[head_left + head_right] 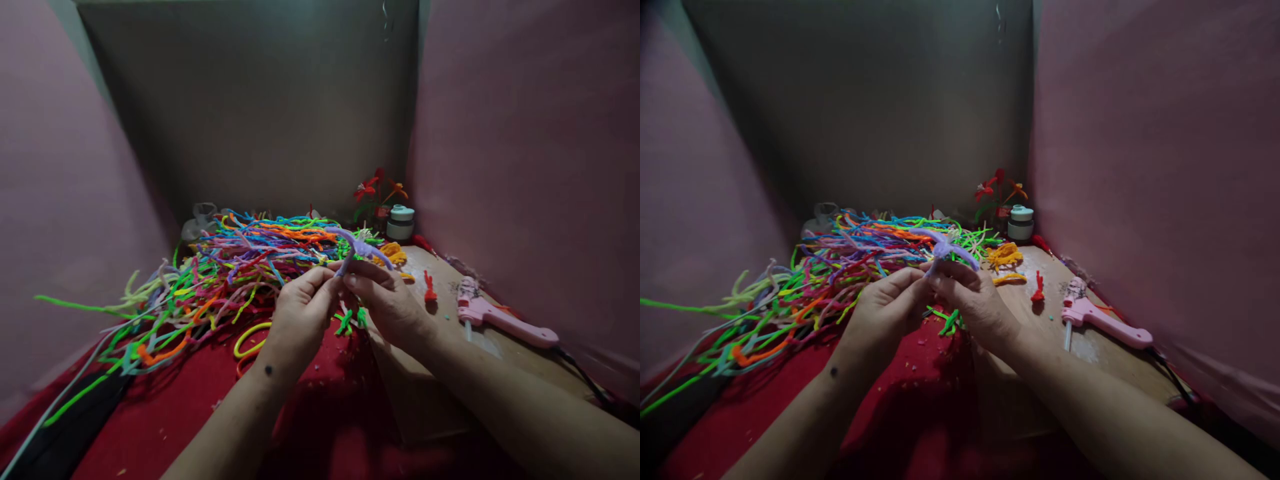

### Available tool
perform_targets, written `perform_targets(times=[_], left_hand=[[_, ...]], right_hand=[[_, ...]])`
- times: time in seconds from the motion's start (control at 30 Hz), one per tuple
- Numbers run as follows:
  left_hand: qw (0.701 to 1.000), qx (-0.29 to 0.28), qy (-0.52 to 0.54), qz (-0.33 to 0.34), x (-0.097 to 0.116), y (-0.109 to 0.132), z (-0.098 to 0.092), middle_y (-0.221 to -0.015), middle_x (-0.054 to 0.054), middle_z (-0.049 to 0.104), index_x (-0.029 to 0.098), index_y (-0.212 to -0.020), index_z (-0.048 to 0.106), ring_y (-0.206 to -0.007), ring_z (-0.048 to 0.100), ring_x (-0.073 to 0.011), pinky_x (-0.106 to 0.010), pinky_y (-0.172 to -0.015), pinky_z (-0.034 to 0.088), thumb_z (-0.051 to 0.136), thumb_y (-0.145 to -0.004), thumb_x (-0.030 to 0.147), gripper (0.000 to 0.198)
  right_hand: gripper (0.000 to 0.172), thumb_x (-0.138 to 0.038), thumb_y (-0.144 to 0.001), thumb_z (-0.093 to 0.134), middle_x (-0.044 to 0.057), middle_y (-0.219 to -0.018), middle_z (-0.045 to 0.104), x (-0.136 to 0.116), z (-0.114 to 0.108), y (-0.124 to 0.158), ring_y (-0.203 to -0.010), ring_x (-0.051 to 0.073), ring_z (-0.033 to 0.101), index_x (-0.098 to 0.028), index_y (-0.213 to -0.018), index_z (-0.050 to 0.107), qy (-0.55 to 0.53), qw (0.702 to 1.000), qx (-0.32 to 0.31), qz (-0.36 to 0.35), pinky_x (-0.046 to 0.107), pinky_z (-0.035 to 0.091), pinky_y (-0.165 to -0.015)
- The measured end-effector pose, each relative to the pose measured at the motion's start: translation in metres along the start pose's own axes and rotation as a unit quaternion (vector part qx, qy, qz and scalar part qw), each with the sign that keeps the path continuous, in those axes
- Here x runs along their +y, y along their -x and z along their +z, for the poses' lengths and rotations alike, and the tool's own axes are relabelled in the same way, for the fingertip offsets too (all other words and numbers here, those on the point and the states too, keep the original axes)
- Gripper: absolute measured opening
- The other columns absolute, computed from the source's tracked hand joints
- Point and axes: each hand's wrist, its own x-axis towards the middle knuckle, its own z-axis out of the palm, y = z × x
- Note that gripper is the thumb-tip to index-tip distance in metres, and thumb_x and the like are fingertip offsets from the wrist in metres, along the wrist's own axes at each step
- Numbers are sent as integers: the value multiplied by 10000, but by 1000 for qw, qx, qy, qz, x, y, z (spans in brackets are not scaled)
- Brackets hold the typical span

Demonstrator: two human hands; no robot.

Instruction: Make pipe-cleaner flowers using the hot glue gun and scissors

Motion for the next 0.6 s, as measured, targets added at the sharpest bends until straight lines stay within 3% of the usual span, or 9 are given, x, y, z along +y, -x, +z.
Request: perform_targets(times=[0.2,0.33,0.47,0.6], left_hand=[[992,-30,107,-58,-1,-2,-1,-464,74,364,146,-666,537,-385,248,-23,-172,-376,179,601,-802,352,254],[976,-60,184,-98,1,-2,-1,-472,75,372,145,-687,524,-360,231,-11,-166,-369,160,600,-806,303,212],[953,-103,255,-127,1,-2,-3,-453,86,351,147,-755,543,-332,182,-7,-150,-351,147,558,-836,255,135],[926,-159,310,-145,-2,-4,-8,-470,91,338,142,-754,541,-329,146,-3,-140,-339,172,519,-860,236,143]], right_hand=[[63,-264,-756,663,-12,-700,599,-2,2,2,-640,108,477,-225,-782,705,17,999,17,-24,241,403,-581],[106,-257,-790,625,-18,-702,607,-2,3,1,-606,94,481,-243,-840,717,8,999,-9,-30,238,419,-589],[151,-280,-773,638,-30,-606,556,-1,2,0,-536,82,434,-218,-884,718,-20,1000,-23,8,217,369,-512],[204,-299,-743,674,-14,-663,572,1,0,-1,-555,80,447,-195,-914,713,-94,993,-48,59,202,320,-469]])
